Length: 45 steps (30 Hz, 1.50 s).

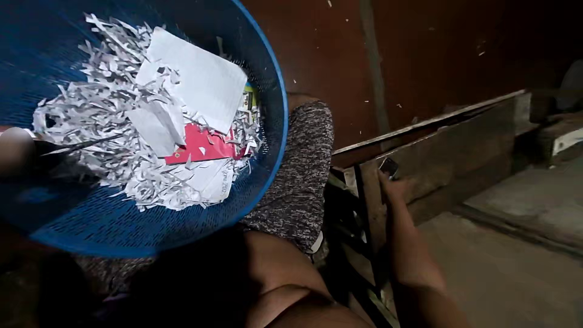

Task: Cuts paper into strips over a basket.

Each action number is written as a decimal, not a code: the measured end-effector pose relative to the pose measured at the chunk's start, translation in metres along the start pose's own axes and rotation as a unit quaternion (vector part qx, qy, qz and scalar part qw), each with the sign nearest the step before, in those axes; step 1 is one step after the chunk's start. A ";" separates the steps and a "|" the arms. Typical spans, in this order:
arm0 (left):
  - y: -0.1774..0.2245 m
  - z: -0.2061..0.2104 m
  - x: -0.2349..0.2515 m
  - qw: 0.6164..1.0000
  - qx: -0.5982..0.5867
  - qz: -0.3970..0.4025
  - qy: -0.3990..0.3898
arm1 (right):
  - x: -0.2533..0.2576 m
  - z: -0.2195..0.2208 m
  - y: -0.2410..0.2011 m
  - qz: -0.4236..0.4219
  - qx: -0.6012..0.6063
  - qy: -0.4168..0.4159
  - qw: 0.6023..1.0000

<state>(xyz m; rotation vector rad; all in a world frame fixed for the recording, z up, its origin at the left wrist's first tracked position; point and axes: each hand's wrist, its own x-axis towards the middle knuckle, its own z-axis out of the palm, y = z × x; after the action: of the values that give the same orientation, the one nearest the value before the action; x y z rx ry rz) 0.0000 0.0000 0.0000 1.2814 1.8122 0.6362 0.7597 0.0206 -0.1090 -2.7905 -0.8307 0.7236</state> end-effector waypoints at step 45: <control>0.090 0.067 -0.053 0.978 -0.069 0.140 0.139 | -0.339 0.075 -0.317 -0.655 0.152 -0.446 0.591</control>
<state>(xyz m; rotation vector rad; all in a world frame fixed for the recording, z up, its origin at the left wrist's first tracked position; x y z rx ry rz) 0.1117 -0.0209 0.0499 1.4212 1.7817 1.1248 0.3239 0.1006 0.0476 -0.6911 -2.1202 1.5268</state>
